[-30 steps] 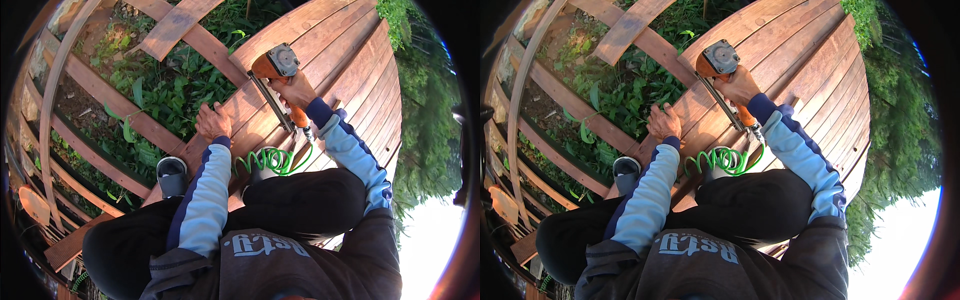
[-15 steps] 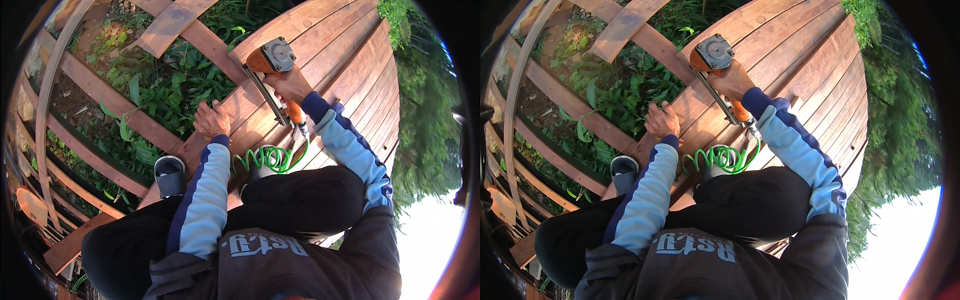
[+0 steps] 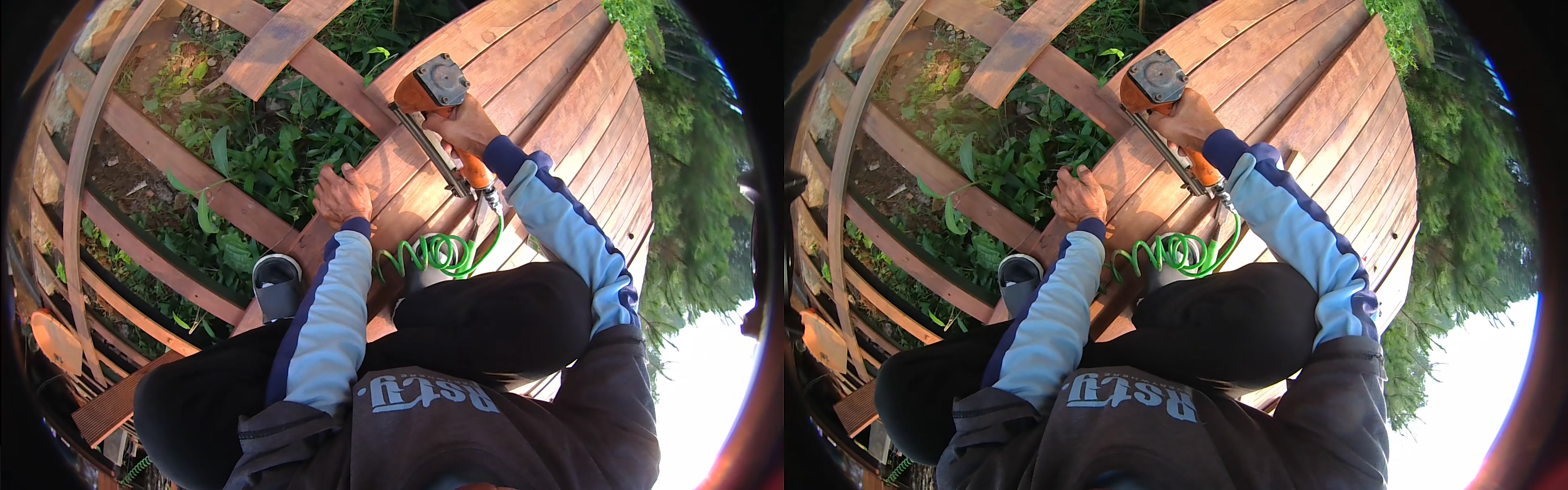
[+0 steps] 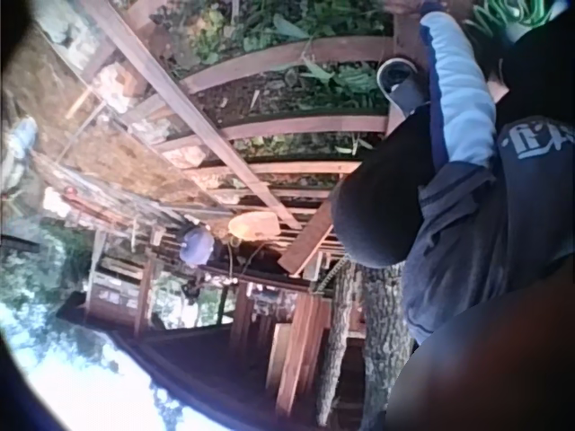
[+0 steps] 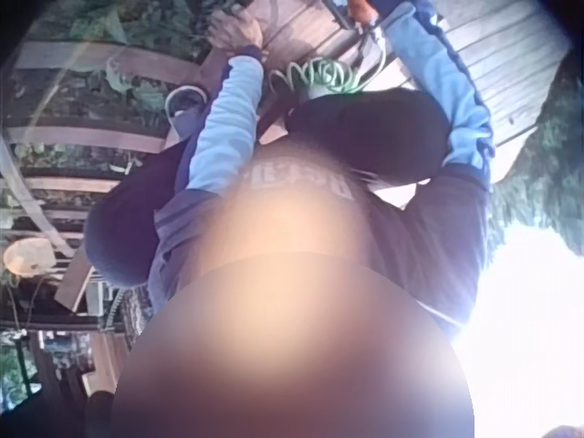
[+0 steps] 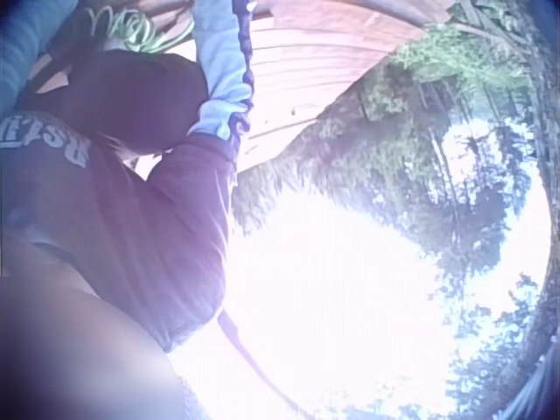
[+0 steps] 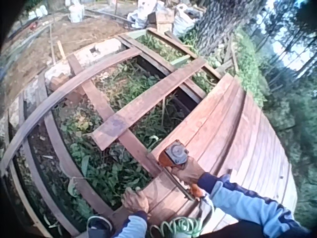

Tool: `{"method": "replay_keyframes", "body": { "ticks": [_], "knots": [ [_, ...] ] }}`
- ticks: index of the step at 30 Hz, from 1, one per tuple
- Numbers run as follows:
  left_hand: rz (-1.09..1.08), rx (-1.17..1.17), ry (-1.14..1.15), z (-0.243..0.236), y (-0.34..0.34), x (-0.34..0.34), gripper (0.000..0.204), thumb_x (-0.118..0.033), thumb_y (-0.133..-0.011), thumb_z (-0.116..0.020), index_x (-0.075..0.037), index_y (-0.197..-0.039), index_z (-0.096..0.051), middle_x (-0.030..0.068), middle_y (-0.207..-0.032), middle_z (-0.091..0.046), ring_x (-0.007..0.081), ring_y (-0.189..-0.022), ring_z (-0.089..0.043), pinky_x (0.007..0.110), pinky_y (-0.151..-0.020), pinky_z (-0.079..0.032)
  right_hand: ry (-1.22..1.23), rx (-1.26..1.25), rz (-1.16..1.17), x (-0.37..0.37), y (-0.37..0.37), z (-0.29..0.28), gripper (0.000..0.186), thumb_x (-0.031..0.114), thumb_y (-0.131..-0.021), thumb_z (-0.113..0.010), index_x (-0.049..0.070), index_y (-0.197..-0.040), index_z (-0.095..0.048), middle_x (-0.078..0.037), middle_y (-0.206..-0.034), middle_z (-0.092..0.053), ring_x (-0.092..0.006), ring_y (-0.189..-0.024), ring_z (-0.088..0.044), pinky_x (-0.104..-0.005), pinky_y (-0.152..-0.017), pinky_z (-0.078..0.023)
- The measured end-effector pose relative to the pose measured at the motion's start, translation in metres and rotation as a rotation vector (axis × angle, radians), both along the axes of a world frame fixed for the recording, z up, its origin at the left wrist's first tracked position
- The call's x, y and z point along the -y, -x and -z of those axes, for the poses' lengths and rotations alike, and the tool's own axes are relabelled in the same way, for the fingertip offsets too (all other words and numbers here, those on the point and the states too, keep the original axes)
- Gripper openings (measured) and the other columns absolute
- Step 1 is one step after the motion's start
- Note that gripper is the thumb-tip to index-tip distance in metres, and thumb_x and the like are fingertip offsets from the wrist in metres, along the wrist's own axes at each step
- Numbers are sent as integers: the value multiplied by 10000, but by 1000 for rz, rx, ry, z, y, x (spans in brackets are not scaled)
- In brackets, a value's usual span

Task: The person installs wooden planks on an outdoor deck frame using a pneumatic nail gun. They position each plank, drive nails along its length, and occasionally use a small wooden spacer to maintain consistent gaps between boards.

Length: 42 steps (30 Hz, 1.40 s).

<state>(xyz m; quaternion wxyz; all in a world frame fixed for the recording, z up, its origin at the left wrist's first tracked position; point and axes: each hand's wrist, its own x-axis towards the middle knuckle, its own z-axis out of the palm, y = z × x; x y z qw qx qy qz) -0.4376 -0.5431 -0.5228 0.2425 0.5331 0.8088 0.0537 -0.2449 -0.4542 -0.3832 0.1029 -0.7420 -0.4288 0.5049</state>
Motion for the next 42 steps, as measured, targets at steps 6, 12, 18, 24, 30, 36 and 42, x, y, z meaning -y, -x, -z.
{"method": "replay_keyframes", "body": {
  "ticks": [6,12,18,24,30,36,42],
  "knots": [
    [-9,15,14,-6,0,-1,405,-401,-911,-437,-66,-1131,-498,122,-1075,-591,302,-1038,-525,430,-898,-378,-30,17,-13,2,1,3,254,180,-766,-580,-24,-916,-605,-91,-619,-590,-150,-452,-570,-293,-395,-492],
    [-3,25,-6,-5,0,-1,399,-392,-916,-430,-62,-1130,-498,123,-1066,-592,302,-1040,-522,428,-900,-375,10,-37,101,-1,-1,-1,233,177,-768,-572,-22,-885,-601,-87,-610,-578,-145,-435,-553,-294,-394,-478],
    [7,16,35,-5,0,2,381,-376,-923,-426,-57,-1119,-499,124,-1049,-593,312,-1020,-530,436,-887,-383,41,75,-9,-4,4,-2,262,190,-752,-581,-2,-928,-605,-81,-633,-592,-156,-482,-576,-309,-441,-502],
    [13,-3,-23,-5,0,-2,363,-370,-917,-443,-61,-1095,-512,122,-1048,-606,311,-985,-554,439,-863,-409,-47,6,66,-7,-1,-15,260,165,-761,-580,-16,-948,-588,-65,-669,-592,-147,-458,-564,-302,-411,-490],
    [3,3,-49,-1,-1,2,356,-367,-913,-451,-64,-1086,-520,113,-1028,-610,304,-960,-557,436,-838,-412,-31,-102,155,17,-14,-19,234,156,-767,-591,-24,-917,-591,-39,-597,-547,-112,-430,-531,-283,-373,-467],
    [9,-6,-60,-1,-1,0,356,-367,-911,-440,-66,-1082,-524,118,-1021,-610,302,-966,-553,432,-839,-409,-16,-6,28,26,-6,-10,242,189,-772,-593,-24,-887,-601,-80,-611,-593,-162,-486,-601,-296,-443,-506],
    [11,-24,-71,-1,-1,0,370,-377,-909,-440,-66,-1089,-525,117,-1024,-610,305,-972,-551,433,-837,-409,-50,-12,3,26,-6,-7,275,196,-765,-588,-18,-935,-616,-94,-637,-607,-169,-513,-619,-303,-481,-528]
  ]
}}
